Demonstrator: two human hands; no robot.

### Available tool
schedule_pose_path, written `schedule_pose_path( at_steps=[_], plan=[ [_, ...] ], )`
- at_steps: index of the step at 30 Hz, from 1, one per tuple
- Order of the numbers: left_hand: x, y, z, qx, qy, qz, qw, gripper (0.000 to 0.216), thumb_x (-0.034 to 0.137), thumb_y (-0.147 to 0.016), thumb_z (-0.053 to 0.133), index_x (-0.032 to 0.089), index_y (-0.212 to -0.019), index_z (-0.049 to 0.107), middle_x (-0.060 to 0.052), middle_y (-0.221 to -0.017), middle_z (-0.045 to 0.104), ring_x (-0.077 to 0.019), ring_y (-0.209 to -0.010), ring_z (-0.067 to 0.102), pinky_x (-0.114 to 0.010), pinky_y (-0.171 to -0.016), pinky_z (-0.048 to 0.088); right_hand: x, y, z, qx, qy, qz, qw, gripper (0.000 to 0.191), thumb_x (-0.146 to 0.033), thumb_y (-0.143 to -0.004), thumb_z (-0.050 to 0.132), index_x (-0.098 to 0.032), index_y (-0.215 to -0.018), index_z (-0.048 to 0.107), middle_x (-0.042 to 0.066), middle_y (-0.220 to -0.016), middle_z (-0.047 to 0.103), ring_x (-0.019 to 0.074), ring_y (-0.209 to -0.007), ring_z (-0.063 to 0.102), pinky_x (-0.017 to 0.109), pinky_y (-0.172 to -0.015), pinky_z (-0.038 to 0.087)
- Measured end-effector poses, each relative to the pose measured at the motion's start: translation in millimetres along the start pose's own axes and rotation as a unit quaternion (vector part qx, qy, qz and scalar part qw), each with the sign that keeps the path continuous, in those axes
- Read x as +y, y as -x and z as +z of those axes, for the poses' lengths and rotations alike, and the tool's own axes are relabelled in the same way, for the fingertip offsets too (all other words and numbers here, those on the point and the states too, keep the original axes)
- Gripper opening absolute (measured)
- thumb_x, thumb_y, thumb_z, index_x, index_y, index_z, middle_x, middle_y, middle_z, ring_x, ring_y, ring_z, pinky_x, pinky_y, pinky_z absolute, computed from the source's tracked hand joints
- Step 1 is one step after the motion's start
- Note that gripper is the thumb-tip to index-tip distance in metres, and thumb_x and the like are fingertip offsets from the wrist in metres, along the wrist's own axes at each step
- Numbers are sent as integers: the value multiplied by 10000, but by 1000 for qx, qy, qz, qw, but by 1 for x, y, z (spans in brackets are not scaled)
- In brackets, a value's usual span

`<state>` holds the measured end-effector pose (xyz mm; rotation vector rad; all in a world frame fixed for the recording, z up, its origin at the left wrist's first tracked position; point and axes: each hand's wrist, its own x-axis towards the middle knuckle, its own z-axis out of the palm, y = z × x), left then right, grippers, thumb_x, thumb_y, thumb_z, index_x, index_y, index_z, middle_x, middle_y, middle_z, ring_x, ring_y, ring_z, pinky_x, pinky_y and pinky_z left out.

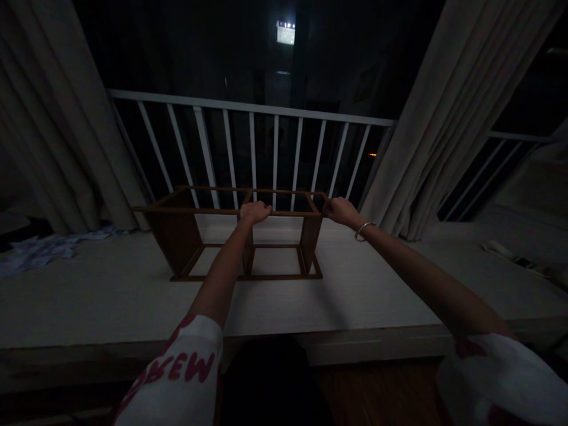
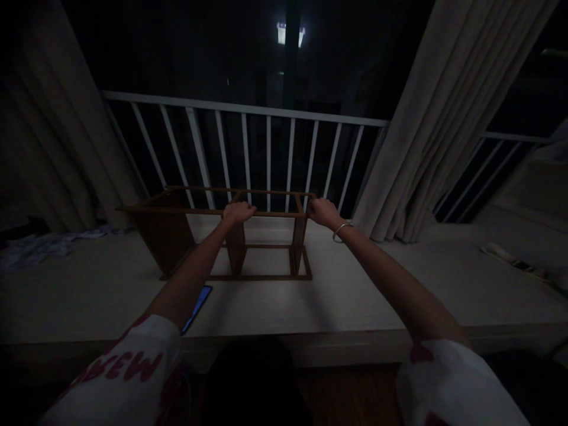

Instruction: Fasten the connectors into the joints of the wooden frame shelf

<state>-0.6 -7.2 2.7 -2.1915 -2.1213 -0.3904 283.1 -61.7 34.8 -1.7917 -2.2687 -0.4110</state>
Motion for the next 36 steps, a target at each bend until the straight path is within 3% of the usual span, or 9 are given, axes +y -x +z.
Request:
schedule_pose_path(
  at_steps=[12, 21, 28, 36],
  plan=[
    [-2, -4, 5, 1, -10, 2, 1000, 564, 521, -750, 236, 169, -952, 627, -125, -1003, 606, -268, -958, 537, -345, -781, 403, 3, 8, 19, 68, -97, 15, 993, 255, -267, -799, 414, -143, -930, 595, 89, -862, 623, 159, -770, 554, 221, -650, 360],
    [2, -1, 2, 4, -9, 4, 1000, 551, 517, -752, 241, 178, -953, 627, -119, -1029, 599, -277, -976, 526, -355, -788, 399, 4, 18, 33, 160, -136, 25, 977, 255, -270, -808, 408, -154, -914, 608, 77, -878, 626, 174, -846, 543, 256, -730, 372],
    [3, -1, 5, 12, -12, 6, 1000, 554, 525, -751, 237, 184, -933, 634, -117, -983, 613, -269, -936, 542, -351, -780, 398, 2, 24, 29, 135, -172, 54, 974, 261, -269, -820, 394, -194, -964, 597, 58, -910, 640, 184, -851, 569, 255, -692, 392],
    [1, 0, 2, -2, -16, 17, 1000, 553, 546, -737, 246, 196, -896, 644, -100, -964, 620, -255, -934, 546, -324, -779, 397, 3, 30, 21, 124, -161, 31, 979, 247, -275, -821, 405, -185, -941, 602, 55, -902, 645, 174, -840, 576, 236, -684, 381]
  ],
)
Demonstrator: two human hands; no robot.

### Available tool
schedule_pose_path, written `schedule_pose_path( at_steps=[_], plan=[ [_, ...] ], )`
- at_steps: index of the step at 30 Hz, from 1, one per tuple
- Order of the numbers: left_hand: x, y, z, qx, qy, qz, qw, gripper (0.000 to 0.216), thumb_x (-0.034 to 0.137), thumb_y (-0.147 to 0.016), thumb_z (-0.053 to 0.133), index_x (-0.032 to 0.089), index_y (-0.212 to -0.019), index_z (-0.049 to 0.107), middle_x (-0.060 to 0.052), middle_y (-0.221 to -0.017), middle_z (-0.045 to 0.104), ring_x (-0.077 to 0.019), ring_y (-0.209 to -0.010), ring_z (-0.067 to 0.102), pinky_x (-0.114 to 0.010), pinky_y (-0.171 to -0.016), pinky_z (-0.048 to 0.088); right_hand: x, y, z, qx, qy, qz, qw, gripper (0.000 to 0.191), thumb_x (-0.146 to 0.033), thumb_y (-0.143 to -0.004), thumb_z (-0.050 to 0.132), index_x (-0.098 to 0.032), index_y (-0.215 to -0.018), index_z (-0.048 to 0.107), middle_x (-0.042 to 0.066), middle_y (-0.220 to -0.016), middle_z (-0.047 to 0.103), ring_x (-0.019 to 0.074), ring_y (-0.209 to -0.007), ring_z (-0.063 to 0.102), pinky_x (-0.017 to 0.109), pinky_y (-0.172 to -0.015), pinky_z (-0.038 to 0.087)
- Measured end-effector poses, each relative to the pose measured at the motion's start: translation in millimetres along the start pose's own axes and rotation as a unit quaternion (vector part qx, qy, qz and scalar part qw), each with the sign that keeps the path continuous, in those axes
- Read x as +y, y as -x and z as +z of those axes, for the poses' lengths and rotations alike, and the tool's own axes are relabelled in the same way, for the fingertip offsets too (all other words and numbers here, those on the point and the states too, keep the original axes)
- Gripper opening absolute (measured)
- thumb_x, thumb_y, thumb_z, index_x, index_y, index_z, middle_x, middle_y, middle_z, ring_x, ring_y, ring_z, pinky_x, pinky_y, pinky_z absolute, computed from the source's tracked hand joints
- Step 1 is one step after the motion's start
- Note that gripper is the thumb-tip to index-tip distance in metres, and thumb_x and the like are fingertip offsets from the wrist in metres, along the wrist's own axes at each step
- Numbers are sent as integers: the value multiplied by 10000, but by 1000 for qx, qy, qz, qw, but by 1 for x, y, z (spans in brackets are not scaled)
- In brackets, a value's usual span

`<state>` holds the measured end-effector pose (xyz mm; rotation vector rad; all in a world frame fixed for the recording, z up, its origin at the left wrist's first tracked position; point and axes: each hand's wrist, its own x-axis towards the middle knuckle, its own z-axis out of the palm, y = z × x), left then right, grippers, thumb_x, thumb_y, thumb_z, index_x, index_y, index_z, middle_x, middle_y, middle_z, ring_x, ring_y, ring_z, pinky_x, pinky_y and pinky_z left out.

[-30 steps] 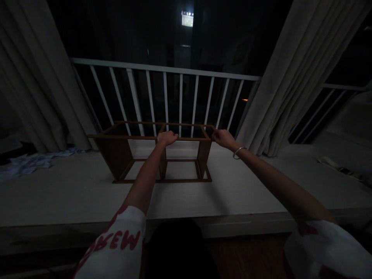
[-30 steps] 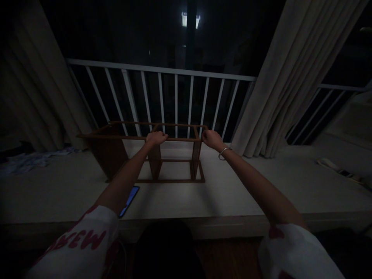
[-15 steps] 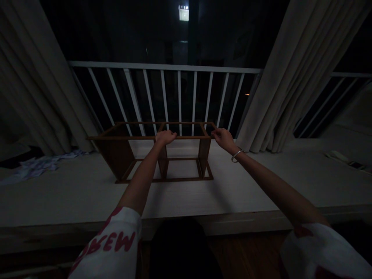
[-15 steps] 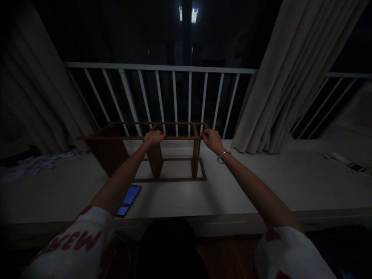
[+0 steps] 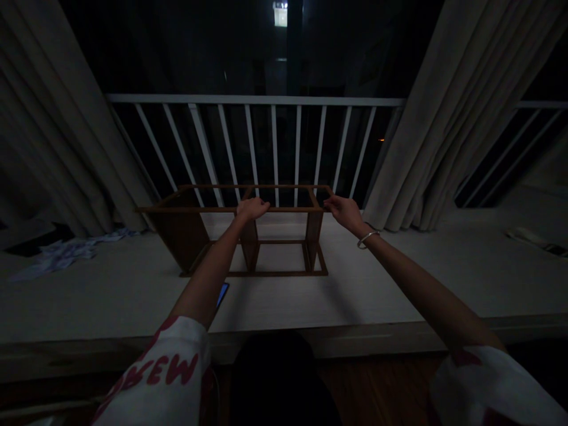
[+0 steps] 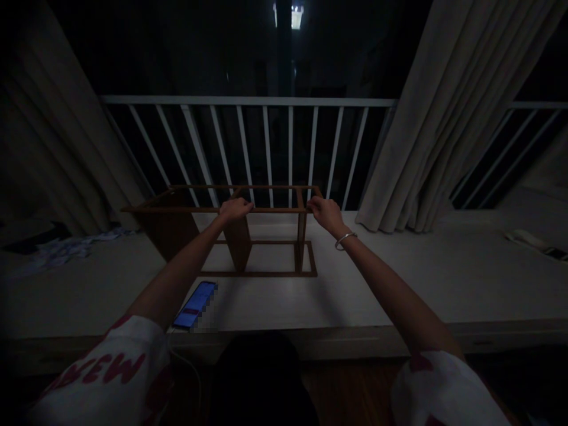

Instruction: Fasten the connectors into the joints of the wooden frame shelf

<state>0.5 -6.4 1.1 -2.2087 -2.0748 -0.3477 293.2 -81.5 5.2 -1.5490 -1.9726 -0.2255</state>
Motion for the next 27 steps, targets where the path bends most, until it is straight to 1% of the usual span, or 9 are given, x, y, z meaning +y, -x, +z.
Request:
schedule_pose_path(
  at_steps=[6, 10, 14, 18, 23, 27],
  plan=[
    [1, 8, -4, -6, -7, 23, 1000, 520, 520, -738, 259, 193, -855, 646, -88, -958, 623, -243, -932, 547, -296, -775, 392, -2, 21, -7, 13, 64, -25, 998, 284, -329, -839, 372, -199, -948, 600, 59, -845, 644, 184, -817, 563, 247, -678, 349],
    [0, 11, -7, -16, -12, 35, 999, 490, 510, -731, 269, 194, -795, 639, -73, -909, 633, -221, -895, 561, -265, -746, 394, -11, 40, -17, 20, 122, -45, 991, 333, -354, -857, 320, -202, -949, 601, 75, -779, 635, 192, -764, 550, 271, -682, 318],
    [1, 11, -9, -40, -13, 60, 997, 488, 521, -726, 263, 192, -707, 624, -64, -849, 634, -214, -833, 575, -263, -706, 399, -22, 56, -27, 19, 164, -60, 984, 336, -340, -860, 306, -197, -915, 604, 78, -708, 621, 188, -708, 541, 282, -685, 294],
    [3, 15, -12, -49, -14, 69, 996, 465, 506, -726, 271, 188, -639, 599, -51, -762, 626, -208, -777, 579, -255, -660, 396, -30, 68, -35, 18, 182, -70, 981, 325, -322, -858, 306, -201, -904, 604, 77, -682, 620, 190, -680, 539, 292, -681, 283],
    [10, 25, -17, -63, -4, 80, 995, 428, 477, -729, 277, 194, -625, 580, -24, -694, 613, -185, -696, 576, -242, -608, 385, -38, 83, -45, 12, 187, -71, 980, 293, -289, -837, 348, -179, -939, 600, 90, -707, 630, 200, -699, 544, 303, -692, 280],
    [15, 30, -17, -65, 0, 113, 991, 421, 463, -730, 277, 191, -625, 580, -13, -673, 603, -173, -669, 565, -236, -584, 370, -44, 96, -58, -10, 188, -79, 979, 272, -264, -821, 368, -162, -894, 610, 100, -687, 627, 204, -703, 546, 309, -699, 284]
  ],
)
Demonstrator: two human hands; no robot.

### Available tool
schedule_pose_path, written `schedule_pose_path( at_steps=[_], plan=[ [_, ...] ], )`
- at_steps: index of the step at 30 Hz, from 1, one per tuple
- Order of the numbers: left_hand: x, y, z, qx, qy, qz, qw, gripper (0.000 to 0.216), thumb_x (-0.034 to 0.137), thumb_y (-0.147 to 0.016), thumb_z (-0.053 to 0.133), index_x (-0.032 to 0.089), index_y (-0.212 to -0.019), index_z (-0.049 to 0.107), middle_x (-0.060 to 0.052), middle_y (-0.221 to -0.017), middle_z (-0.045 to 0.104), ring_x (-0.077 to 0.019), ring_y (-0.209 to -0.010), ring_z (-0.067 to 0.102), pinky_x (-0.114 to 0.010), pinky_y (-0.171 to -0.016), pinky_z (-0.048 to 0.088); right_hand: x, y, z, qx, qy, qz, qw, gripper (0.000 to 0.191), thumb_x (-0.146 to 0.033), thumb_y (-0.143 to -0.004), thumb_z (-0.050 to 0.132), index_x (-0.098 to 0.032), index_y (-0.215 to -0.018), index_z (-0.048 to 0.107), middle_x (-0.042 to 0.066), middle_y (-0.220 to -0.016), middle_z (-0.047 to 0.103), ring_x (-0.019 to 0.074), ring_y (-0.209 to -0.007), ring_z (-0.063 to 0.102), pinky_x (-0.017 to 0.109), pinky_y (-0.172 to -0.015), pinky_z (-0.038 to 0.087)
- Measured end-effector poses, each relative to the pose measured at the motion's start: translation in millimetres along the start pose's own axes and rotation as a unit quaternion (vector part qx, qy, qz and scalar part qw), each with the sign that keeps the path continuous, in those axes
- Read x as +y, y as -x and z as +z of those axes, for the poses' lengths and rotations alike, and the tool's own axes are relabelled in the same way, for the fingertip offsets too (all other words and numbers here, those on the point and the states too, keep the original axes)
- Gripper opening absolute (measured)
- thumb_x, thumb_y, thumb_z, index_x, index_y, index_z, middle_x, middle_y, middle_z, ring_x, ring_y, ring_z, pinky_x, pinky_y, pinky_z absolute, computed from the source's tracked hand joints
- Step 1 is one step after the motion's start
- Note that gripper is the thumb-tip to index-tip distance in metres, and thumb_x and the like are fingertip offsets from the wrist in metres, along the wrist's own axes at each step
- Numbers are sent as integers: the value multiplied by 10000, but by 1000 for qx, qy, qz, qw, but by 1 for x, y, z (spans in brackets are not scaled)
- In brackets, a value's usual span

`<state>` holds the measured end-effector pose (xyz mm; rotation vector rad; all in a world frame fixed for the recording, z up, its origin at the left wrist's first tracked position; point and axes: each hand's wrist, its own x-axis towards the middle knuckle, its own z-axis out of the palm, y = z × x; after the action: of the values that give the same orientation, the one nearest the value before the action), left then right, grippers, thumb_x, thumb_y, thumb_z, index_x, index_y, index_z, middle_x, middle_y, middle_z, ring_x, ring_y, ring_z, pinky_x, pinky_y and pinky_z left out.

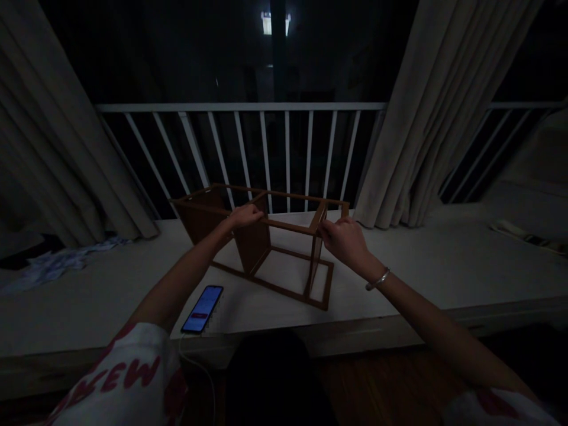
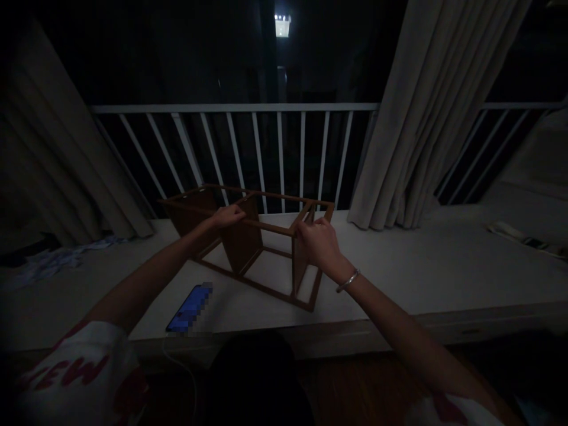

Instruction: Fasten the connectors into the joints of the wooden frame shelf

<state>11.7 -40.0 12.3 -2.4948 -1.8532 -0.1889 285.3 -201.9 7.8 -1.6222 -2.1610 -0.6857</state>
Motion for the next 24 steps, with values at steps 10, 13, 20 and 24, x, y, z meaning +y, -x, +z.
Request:
schedule_pose_path(
  at_steps=[10, 13, 20, 24],
  plan=[
    [10, 11, 2, 2, 3, 67, 998, 363, 411, -717, 296, 187, -577, 545, 5, -632, 567, -147, -613, 539, -228, -548, 334, -6, 29, -33, -31, -24, -34, 999, 254, -280, -816, 380, -195, -853, 616, 69, -700, 636, 193, -695, 547, 299, -669, 317],
    [11, 17, 1, -5, -1, 64, 998, 356, 411, -715, 306, 187, -587, 551, 6, -644, 578, -148, -622, 538, -225, -549, 332, -13, 37, -39, -25, -31, -56, 998, 248, -261, -819, 377, -191, -840, 614, 62, -684, 632, 187, -677, 544, 299, -692, 323],
    [6, 22, 7, 36, -30, 82, 996, 397, 381, -763, 259, 177, -635, 575, -25, -737, 609, -160, -688, 541, -240, -582, 326, -21, 45, -47, -21, -46, -89, 995, 218, -226, -815, 401, -164, -821, 610, 64, -661, 614, 169, -669, 533, 284, -720, 312],
    [4, 31, 8, 65, -45, 127, 989, 346, 344, -770, 296, 181, -692, 591, -60, -841, 612, -198, -829, 523, -278, -719, 320, -18, 47, -48, -3, -62, -113, 992, 192, -199, -807, 423, -155, -850, 604, 61, -689, 613, 165, -688, 530, 276, -718, 304]
  ],
)
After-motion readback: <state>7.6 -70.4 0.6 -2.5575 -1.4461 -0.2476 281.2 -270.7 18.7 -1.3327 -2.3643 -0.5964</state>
